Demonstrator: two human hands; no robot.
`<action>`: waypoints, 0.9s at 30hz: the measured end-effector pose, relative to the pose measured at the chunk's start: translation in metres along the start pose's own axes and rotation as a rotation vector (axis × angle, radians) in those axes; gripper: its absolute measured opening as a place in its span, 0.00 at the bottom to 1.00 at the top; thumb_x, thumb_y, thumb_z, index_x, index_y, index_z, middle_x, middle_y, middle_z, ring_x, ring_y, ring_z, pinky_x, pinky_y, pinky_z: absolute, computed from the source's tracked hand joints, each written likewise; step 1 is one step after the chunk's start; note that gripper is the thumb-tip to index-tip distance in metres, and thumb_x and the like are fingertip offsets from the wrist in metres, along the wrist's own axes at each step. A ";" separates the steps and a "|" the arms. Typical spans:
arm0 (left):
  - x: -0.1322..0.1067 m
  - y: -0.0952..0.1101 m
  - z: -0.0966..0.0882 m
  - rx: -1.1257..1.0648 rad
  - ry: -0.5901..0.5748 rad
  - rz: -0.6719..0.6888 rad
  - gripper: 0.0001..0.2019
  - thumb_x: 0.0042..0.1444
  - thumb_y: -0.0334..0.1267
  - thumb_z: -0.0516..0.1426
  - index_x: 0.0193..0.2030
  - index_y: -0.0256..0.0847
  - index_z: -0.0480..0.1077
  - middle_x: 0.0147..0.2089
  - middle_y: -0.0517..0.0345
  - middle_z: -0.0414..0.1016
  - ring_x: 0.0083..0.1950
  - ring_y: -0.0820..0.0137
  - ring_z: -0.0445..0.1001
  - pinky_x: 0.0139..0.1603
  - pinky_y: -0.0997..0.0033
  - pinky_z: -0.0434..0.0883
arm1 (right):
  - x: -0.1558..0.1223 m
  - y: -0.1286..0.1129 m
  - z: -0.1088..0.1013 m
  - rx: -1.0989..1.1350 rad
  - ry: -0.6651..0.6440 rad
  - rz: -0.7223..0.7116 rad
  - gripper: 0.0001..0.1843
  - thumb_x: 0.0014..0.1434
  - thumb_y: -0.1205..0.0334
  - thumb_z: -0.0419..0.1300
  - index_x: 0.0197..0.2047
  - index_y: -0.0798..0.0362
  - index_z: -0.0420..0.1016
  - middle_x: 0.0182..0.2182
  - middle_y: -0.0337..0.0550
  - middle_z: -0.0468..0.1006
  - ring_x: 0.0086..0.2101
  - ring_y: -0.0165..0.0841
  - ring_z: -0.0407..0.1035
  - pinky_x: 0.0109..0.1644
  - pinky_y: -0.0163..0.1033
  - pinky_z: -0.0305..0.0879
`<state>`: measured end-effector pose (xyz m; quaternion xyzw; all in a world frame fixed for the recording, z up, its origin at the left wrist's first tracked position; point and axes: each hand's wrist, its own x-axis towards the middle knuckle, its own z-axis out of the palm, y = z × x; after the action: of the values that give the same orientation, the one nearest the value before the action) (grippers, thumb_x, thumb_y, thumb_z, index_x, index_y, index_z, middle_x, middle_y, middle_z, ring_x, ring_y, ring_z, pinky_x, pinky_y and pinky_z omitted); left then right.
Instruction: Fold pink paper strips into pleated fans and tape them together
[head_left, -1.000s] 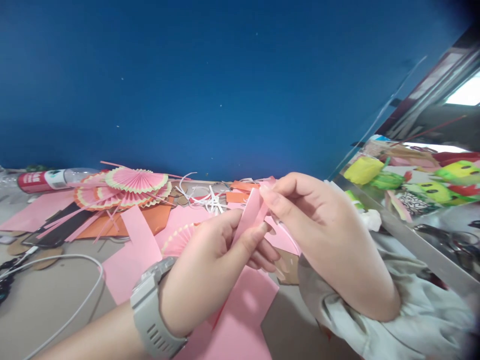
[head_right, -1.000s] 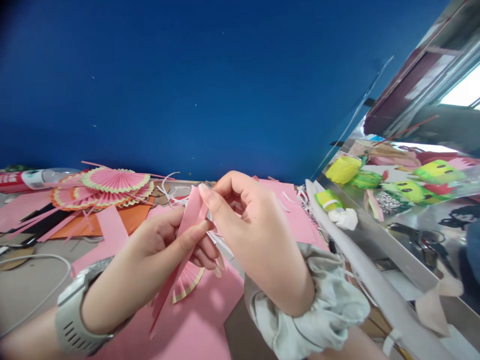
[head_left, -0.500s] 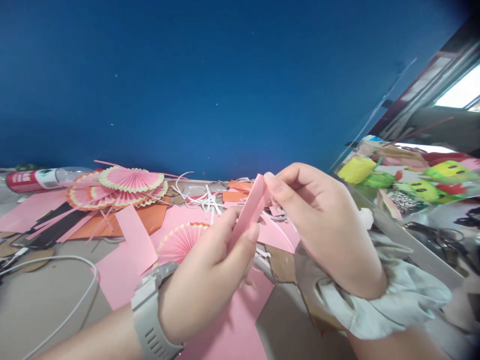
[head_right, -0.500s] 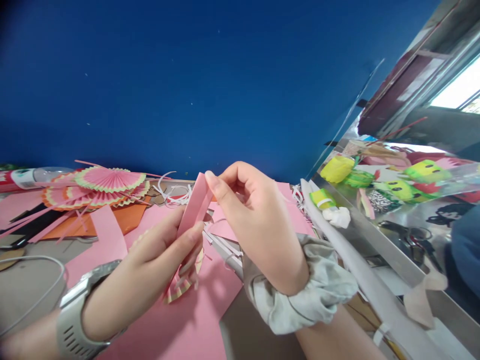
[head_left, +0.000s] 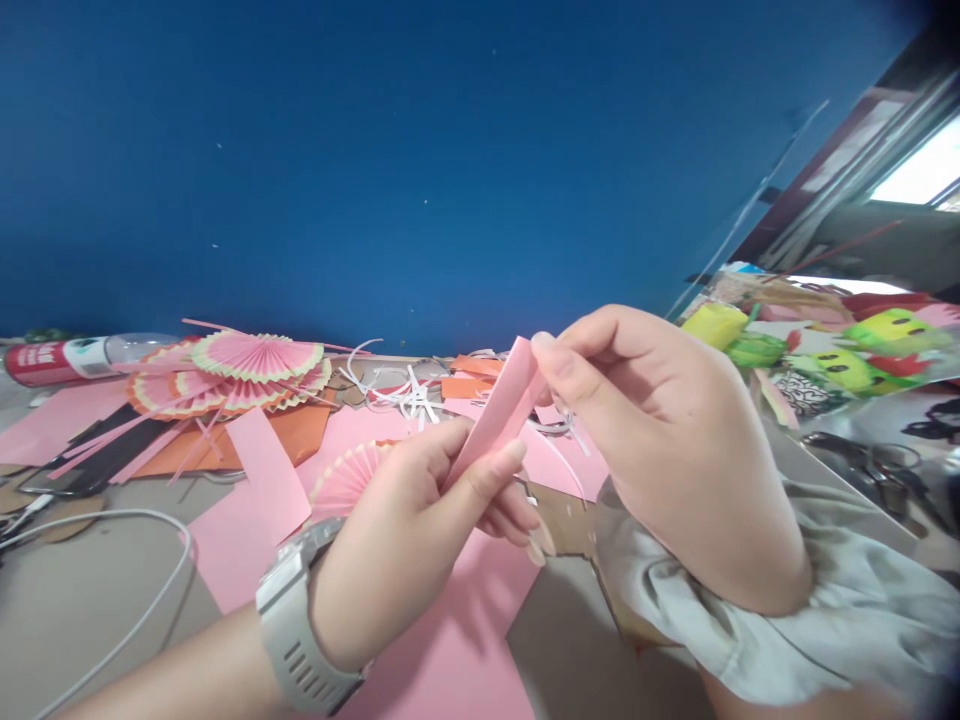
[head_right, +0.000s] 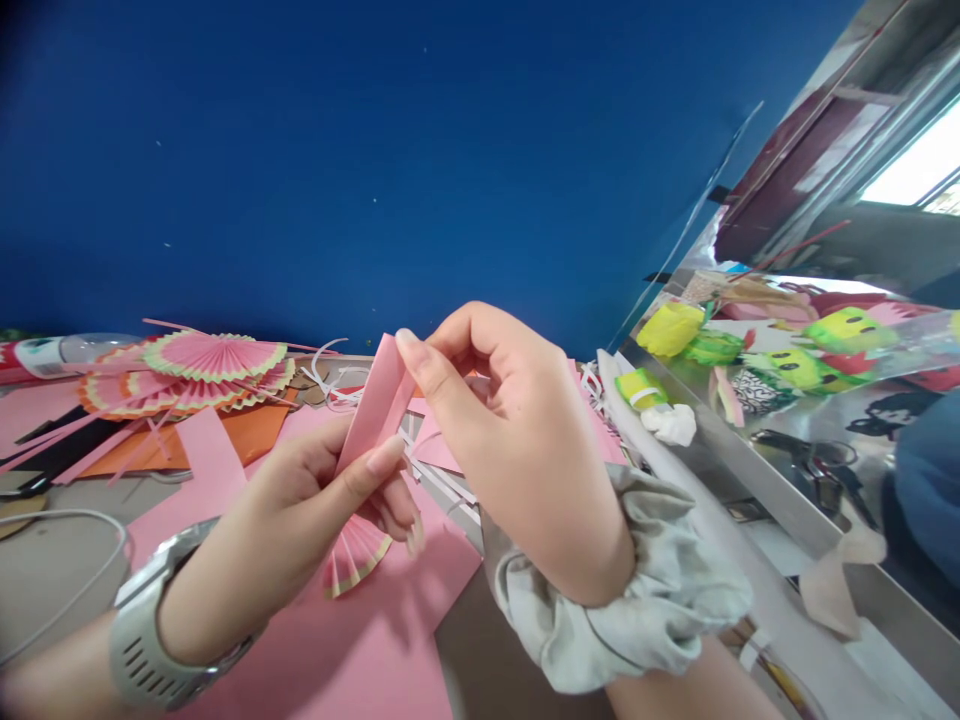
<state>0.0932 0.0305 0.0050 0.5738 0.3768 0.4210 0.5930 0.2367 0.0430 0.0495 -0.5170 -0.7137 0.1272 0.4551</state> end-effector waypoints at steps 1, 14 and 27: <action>0.000 -0.001 0.001 -0.007 -0.005 -0.006 0.13 0.59 0.45 0.52 0.29 0.37 0.65 0.26 0.59 0.76 0.27 0.75 0.76 0.32 0.78 0.73 | 0.000 0.000 0.000 0.008 -0.005 0.007 0.14 0.60 0.51 0.53 0.26 0.50 0.65 0.24 0.37 0.69 0.25 0.27 0.65 0.27 0.34 0.61; -0.004 -0.007 0.005 -0.143 -0.083 -0.056 0.12 0.59 0.43 0.52 0.32 0.37 0.67 0.31 0.55 0.79 0.31 0.74 0.78 0.32 0.80 0.75 | 0.009 0.011 -0.002 0.012 0.069 0.002 0.14 0.59 0.54 0.55 0.24 0.50 0.64 0.22 0.36 0.65 0.23 0.26 0.60 0.25 0.34 0.58; 0.005 -0.010 0.000 0.003 0.067 0.004 0.12 0.57 0.44 0.54 0.39 0.37 0.67 0.34 0.55 0.76 0.36 0.69 0.77 0.38 0.69 0.74 | 0.008 0.014 0.005 0.042 -0.341 0.080 0.18 0.58 0.49 0.53 0.23 0.52 0.61 0.19 0.34 0.62 0.21 0.25 0.56 0.21 0.32 0.53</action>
<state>0.0951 0.0350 -0.0045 0.5609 0.3959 0.4405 0.5784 0.2416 0.0576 0.0422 -0.5065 -0.7565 0.2459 0.3327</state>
